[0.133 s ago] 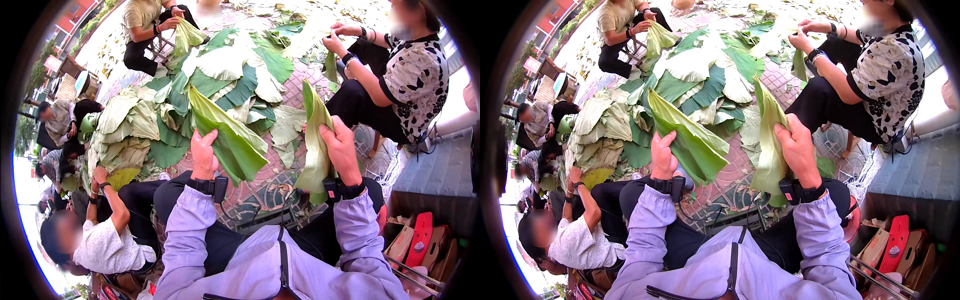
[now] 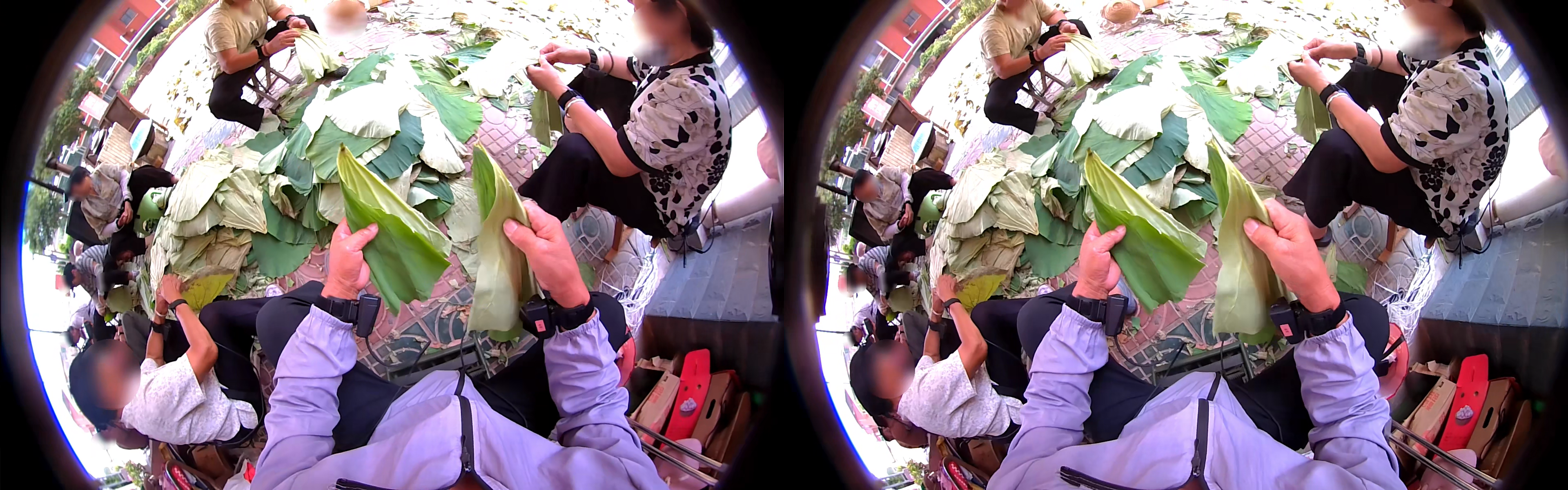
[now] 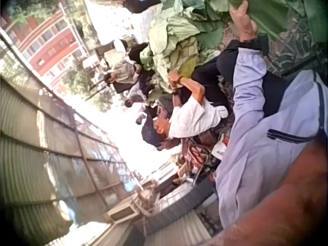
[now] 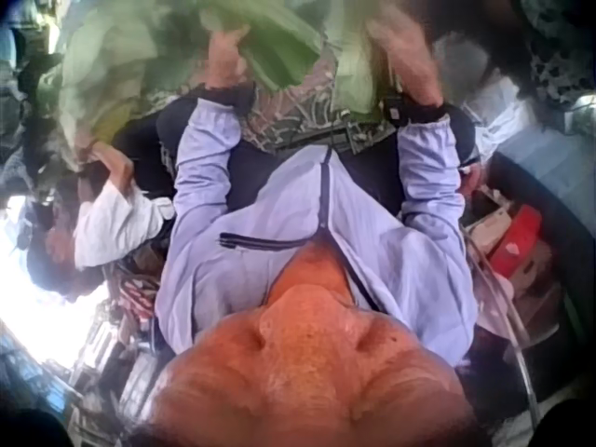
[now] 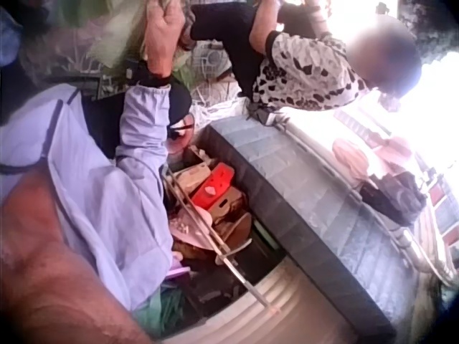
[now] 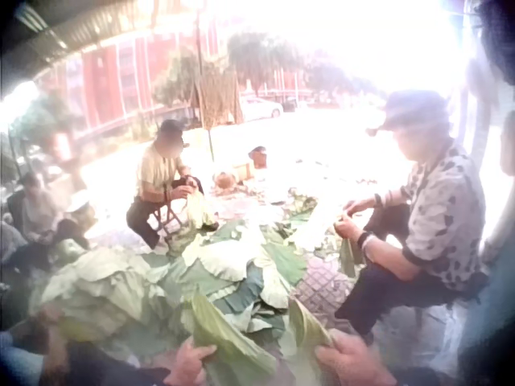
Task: The person uses their hands to fold and stack large green leaves while sitting with others, and later handles a camera mount.
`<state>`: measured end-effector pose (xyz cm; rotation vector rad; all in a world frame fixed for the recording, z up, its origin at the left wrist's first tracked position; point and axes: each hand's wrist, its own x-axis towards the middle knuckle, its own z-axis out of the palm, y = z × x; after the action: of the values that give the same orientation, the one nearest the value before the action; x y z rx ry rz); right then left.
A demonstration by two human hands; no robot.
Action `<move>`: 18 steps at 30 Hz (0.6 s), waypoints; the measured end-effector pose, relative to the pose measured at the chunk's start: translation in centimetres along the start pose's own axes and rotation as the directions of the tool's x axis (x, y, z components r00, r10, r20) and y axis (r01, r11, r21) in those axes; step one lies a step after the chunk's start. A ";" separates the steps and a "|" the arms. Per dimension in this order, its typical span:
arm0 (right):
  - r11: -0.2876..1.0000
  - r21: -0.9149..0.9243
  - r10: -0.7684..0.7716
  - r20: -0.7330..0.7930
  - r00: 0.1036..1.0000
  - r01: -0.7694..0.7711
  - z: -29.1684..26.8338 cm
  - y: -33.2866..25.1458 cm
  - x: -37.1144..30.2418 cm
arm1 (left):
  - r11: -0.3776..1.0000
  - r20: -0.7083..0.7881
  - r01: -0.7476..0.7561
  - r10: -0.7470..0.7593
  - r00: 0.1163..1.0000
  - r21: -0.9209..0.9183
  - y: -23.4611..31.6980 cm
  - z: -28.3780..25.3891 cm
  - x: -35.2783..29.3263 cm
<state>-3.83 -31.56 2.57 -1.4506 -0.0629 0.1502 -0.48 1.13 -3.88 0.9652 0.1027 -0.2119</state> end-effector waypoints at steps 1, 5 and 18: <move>0.996 0.074 0.046 0.103 0.994 -0.054 0.1 -0.1 -0.3 | 0.999 0.039 0.040 -0.039 0.998 -0.005 -0.2 0.3 -0.3; 0.984 0.105 0.111 0.285 0.952 -0.146 0.7 0.1 -0.9 | 0.993 0.078 0.114 -0.112 0.991 -0.019 -0.9 2.3 -2.1; 0.873 -0.387 -0.023 0.574 0.819 0.296 2.3 1.0 -3.2 | 0.973 0.084 0.141 -0.127 0.988 -0.185 -4.2 5.1 -7.7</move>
<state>-7.40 -29.65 2.05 -1.8297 -0.7521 0.4381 -9.01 -4.40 -2.94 0.7590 0.1206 -0.3542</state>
